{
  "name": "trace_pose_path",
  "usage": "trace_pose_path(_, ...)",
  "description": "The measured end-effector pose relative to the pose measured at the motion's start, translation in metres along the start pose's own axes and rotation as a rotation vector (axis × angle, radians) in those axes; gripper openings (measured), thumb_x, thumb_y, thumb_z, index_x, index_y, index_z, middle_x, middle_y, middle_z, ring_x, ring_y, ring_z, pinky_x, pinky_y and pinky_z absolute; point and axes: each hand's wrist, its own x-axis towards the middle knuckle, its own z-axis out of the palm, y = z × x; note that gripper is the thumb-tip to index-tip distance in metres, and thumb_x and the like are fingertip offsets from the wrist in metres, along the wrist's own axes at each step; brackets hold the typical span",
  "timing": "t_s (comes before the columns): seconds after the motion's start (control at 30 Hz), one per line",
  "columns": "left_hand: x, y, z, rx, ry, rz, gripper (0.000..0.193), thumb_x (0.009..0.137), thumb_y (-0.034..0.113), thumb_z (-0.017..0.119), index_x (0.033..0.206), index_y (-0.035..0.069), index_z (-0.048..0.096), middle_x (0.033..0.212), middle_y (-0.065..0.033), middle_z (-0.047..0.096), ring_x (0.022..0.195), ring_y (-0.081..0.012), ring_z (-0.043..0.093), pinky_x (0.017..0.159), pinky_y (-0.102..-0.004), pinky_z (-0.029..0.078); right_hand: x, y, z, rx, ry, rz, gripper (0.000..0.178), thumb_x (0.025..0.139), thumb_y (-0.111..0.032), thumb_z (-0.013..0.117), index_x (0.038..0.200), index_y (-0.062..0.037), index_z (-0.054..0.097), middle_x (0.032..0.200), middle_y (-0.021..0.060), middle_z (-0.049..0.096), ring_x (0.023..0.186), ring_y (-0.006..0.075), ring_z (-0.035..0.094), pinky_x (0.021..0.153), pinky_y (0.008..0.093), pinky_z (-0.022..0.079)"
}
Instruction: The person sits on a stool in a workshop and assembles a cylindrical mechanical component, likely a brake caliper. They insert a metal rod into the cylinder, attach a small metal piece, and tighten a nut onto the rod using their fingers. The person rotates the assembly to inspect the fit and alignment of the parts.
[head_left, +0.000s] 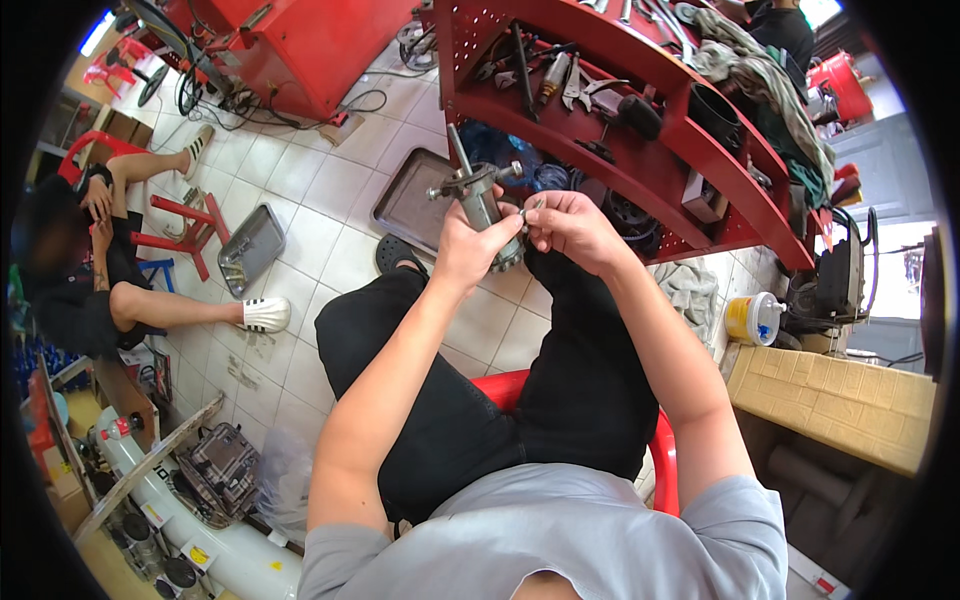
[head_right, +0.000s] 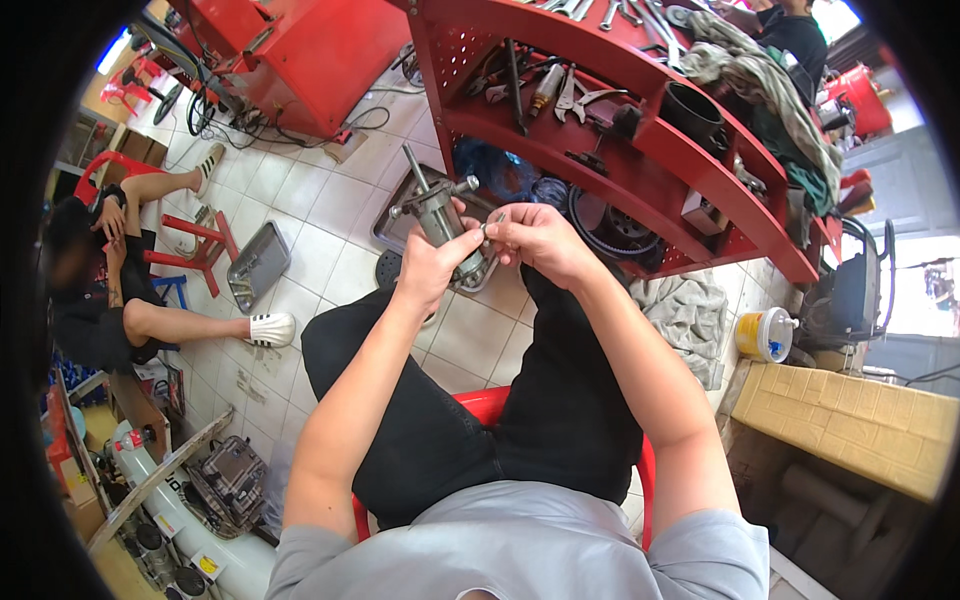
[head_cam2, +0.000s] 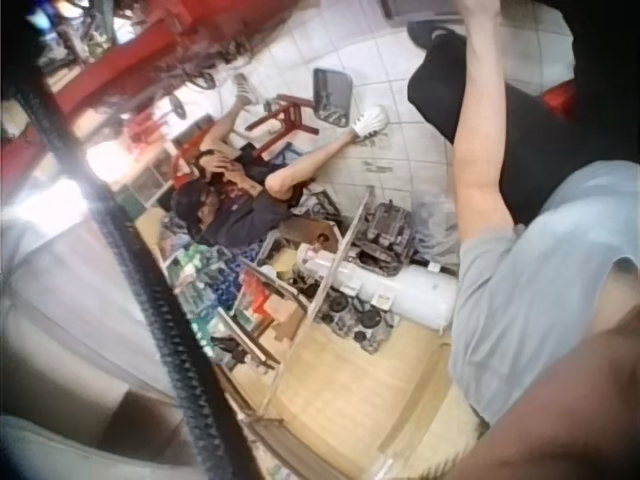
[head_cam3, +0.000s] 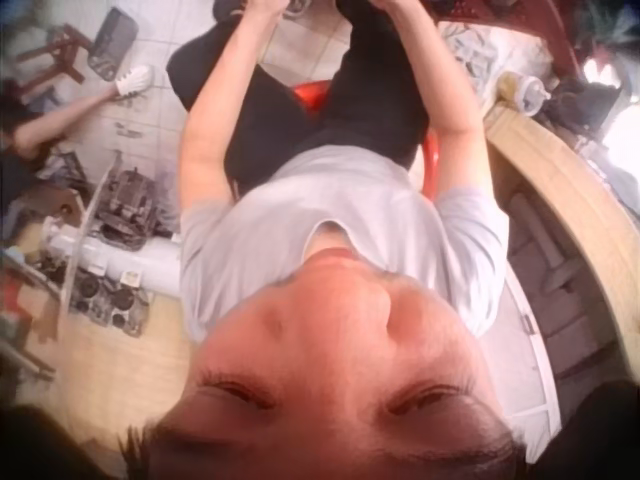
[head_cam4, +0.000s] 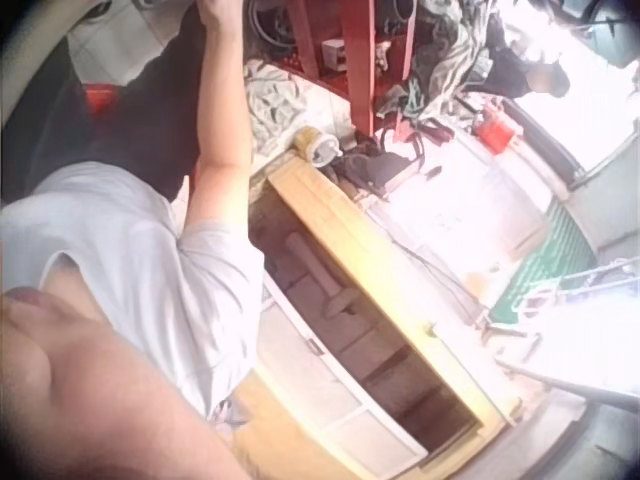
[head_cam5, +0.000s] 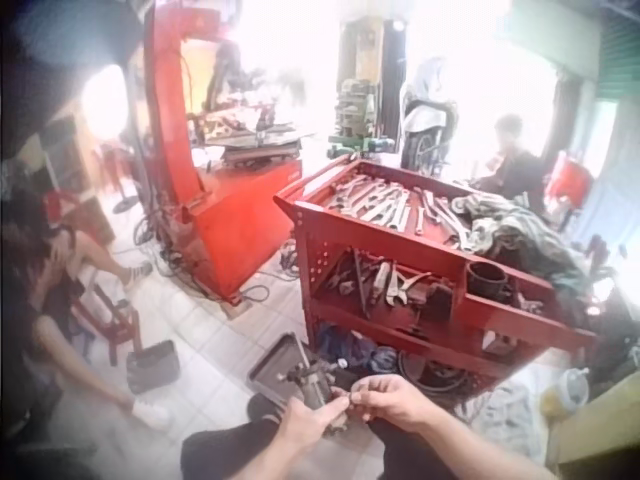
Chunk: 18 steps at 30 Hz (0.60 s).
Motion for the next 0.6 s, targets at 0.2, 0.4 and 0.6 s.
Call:
trace_pose_path(0.2,-0.042,0.003,0.018,-0.049,-0.019,-0.040,0.036,0.082,0.005,0.069,0.114,0.005,0.050,0.096,-0.0064,0.063,0.086,-0.0136,0.063,0.078,-0.0275,0.051,-0.045,0.002,0.015,-0.213,0.066,-0.094,0.014,0.089,-0.019,0.066,0.091,-0.0047,0.062,0.076,0.0002,0.062,0.067,0.0070,0.057,0.062,0.0212,0.046)
trace_pose_path(0.4,-0.074,0.013,0.030,-0.093,-0.007,0.001,0.034,0.083,0.003,0.067,0.111,0.004,0.049,0.090,-0.0059,0.064,0.081,-0.0141,0.064,0.073,-0.0278,0.052,-0.080,0.003,0.036,-0.244,0.031,-0.254,0.014,0.090,-0.016,0.065,0.094,-0.0038,0.060,0.078,0.0022,0.065,0.070,0.0081,0.060,0.063,0.0212,0.045)
trace_pose_path(0.6,-0.105,0.021,0.034,-0.380,0.023,-0.068,0.027,0.084,0.004,0.062,0.107,0.009,0.049,0.086,-0.0071,0.061,0.077,-0.0184,0.066,0.068,-0.0349,0.056,-0.109,0.004,0.043,-0.054,-0.027,-0.347,0.011,0.093,-0.016,0.060,0.097,-0.0055,0.057,0.080,0.0021,0.061,0.072,0.0092,0.059,0.064,0.0212,0.045)
